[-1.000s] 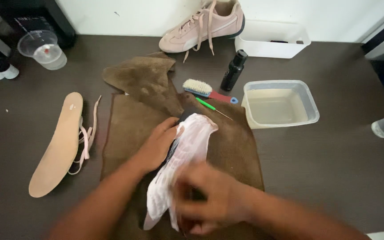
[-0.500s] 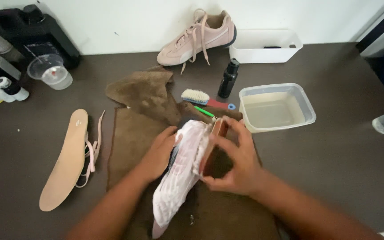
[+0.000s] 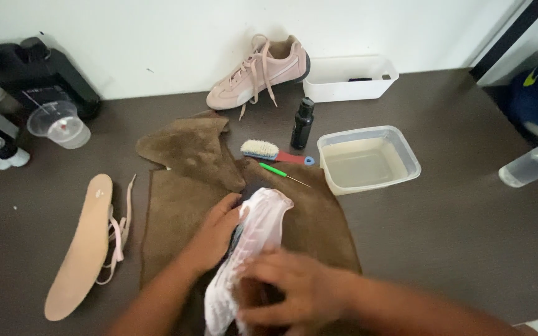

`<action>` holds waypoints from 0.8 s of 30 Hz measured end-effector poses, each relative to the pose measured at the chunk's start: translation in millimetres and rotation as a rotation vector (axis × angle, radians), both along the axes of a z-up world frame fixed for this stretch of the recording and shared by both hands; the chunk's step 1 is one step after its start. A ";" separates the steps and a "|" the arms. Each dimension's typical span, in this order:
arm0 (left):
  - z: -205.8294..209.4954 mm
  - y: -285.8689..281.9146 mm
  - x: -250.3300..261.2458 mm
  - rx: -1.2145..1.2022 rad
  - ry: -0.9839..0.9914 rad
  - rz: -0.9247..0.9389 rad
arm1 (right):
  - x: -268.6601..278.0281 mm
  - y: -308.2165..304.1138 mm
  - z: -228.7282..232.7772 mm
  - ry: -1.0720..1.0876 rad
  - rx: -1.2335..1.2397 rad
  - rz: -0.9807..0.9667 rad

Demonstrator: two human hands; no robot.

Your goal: The person scrubs a pink sneaker with a brush and cleaning solution, then wipes it with a cloth. They repeat the scrubbing and wiping steps on the same shoe.

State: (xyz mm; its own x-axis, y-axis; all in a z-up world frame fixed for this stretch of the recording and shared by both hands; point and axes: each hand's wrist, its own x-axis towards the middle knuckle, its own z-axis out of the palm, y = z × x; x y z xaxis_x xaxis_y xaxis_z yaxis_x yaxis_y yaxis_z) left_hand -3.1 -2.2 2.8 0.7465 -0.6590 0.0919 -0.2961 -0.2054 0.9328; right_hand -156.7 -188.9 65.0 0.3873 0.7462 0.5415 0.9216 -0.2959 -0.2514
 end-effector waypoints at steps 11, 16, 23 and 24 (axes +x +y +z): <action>19.4 -4.7 -9.4 -0.045 0.175 0.047 | 12.9 -1.2 11.8 0.133 0.173 -0.235; 32.3 -3.6 -10.0 0.032 0.175 0.145 | 17.7 -5.8 6.6 0.110 0.208 -0.833; 38.4 -5.7 -15.7 0.079 0.238 0.157 | 26.3 -13.6 -4.7 0.011 0.174 -0.415; 29.3 -5.7 -12.3 0.006 0.154 0.136 | 30.4 -24.6 -19.0 -0.046 0.201 -0.803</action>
